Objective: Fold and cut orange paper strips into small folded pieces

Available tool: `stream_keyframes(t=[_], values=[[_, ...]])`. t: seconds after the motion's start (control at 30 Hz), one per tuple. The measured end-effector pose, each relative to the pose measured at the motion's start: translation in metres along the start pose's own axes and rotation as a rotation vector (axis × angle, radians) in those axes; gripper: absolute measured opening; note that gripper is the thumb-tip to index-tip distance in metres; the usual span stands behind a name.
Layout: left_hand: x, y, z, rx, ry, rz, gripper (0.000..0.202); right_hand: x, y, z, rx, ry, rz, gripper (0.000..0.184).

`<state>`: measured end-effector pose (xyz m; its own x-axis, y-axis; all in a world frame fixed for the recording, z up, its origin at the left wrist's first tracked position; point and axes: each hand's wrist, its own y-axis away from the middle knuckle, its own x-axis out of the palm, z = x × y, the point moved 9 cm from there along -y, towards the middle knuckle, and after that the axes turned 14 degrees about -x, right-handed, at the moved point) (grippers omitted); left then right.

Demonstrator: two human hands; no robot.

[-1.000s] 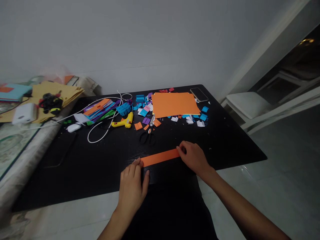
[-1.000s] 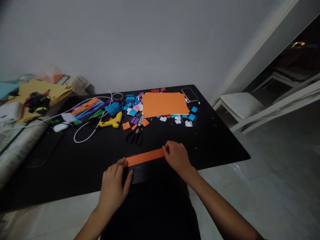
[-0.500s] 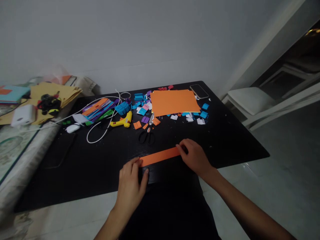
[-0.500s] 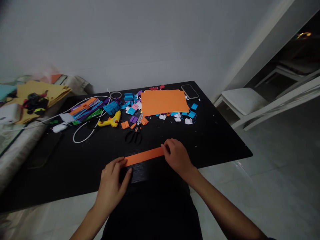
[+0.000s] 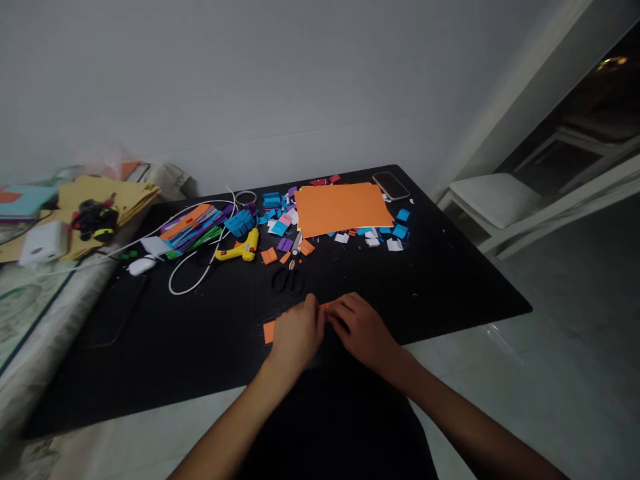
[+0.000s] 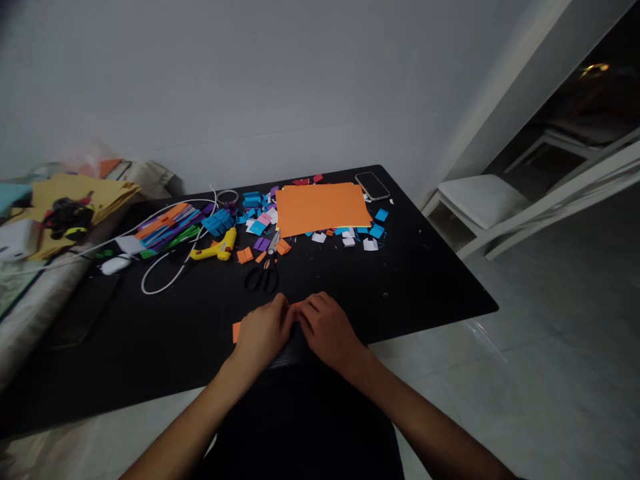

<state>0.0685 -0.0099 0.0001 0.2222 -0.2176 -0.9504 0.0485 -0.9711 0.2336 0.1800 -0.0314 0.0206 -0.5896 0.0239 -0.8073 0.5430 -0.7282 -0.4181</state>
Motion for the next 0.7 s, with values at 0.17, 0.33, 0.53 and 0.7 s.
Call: stream_keyframes(t=[0.17, 0.33, 0.53, 0.7], values=[[-0.005, -0.006, 0.01, -0.065, -0.068, 0.072, 0.034, 0.003, 0.001, -0.001, 0.012, 0.019, 0.015, 0.015], [-0.014, -0.008, 0.027, -0.102, -0.08, 0.13, 0.036, 0.004, 0.0, -0.001, 0.011, 0.04, 0.023, 0.017], [-0.022, -0.007, 0.052, -0.165, -0.079, 0.172, 0.036, 0.005, 0.0, -0.001, 0.004, 0.046, 0.025, 0.016], [-0.023, -0.004, 0.071, -0.193, -0.068, 0.2, 0.036, 0.004, 0.0, -0.001, -0.002, 0.045, 0.018, 0.014]])
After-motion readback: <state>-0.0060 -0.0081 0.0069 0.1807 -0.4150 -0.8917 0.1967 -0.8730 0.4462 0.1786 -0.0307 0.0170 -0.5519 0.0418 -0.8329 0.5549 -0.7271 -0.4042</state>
